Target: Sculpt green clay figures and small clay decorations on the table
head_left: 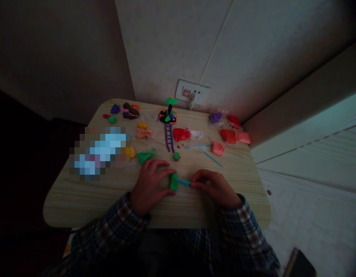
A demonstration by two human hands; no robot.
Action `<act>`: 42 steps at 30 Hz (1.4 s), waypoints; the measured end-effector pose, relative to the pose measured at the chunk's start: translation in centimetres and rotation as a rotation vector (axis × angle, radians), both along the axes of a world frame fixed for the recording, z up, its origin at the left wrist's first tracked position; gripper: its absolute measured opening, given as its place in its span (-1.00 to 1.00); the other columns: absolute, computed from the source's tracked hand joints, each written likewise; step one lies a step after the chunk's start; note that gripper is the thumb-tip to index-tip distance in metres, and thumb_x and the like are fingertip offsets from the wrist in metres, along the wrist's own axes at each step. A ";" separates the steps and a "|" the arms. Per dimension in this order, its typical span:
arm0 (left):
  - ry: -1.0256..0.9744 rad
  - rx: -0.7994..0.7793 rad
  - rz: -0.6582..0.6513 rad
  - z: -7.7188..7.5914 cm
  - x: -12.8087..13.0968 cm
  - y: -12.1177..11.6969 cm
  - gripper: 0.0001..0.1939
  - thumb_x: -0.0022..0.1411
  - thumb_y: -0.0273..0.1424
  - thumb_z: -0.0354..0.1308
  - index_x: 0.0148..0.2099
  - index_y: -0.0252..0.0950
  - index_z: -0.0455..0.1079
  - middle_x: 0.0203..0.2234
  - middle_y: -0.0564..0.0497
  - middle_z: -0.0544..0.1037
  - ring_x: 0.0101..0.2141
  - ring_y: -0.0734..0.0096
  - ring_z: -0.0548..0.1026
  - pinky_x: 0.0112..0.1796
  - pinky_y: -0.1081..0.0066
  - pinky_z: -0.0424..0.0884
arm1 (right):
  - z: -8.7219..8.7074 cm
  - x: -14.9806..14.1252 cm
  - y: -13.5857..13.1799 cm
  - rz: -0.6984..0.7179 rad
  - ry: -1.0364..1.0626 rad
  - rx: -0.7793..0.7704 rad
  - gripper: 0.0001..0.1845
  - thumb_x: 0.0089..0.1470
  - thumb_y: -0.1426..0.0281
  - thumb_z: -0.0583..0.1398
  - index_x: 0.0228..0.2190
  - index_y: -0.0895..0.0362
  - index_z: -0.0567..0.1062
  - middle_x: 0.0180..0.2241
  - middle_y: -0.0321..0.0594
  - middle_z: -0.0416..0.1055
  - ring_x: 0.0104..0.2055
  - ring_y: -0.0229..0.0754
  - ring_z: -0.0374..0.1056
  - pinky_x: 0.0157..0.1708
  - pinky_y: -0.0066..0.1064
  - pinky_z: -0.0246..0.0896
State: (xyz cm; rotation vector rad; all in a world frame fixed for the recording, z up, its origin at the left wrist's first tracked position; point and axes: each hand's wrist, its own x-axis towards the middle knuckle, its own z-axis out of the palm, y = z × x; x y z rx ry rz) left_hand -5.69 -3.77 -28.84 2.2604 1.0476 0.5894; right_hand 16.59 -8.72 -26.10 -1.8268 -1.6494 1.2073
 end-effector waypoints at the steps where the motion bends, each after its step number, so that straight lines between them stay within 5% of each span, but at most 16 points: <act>1: 0.004 -0.002 -0.015 0.1 -0.1 0.0 -0.48 -0.14 -0.39 0.46 -0.05 -0.16 0.48 -0.04 -0.06 0.42 0.01 0.05 0.29 0.07 -0.04 0.25 | 0.1 -0.1 0.5 0.039 0.033 -0.045 -0.93 -0.07 0.37 0.27 -0.51 0.11 0.50 -0.52 -0.30 0.49 -0.44 -0.23 0.38 -0.37 -0.40 0.24; 6: 0.029 0.003 -0.060 0.2 -0.3 0.1 -0.48 -0.14 -0.36 0.46 -0.05 -0.13 0.49 0.01 -0.07 0.40 0.04 0.02 0.28 0.07 -0.07 0.24 | 0.0 -0.9 2.2 0.098 0.134 -0.206 -0.95 -0.12 0.44 0.29 -0.56 0.13 0.52 -0.66 -0.39 0.38 -0.55 -0.28 0.31 -0.47 -0.45 0.18; 14: 0.049 0.002 -0.070 0.2 -0.4 0.1 -0.48 -0.12 -0.36 0.45 -0.04 -0.14 0.49 0.04 -0.09 0.39 0.05 -0.01 0.27 0.08 -0.07 0.24 | 0.5 -1.8 3.3 0.136 -0.103 -0.196 -0.91 -0.12 0.47 0.29 -0.59 0.09 0.56 -0.70 -0.40 0.38 -0.58 -0.28 0.31 -0.51 -0.45 0.15; 42: 0.046 0.002 -0.087 0.2 -0.6 0.0 -0.53 -0.05 -0.34 0.40 -0.03 -0.17 0.48 0.04 -0.11 0.38 0.05 -0.03 0.26 0.08 -0.06 0.22 | 1.1 -1.7 5.6 0.266 -0.090 -0.257 -0.83 -0.12 0.45 0.28 -0.69 0.08 0.53 -0.75 -0.38 0.38 -0.64 -0.28 0.33 -0.58 -0.48 0.16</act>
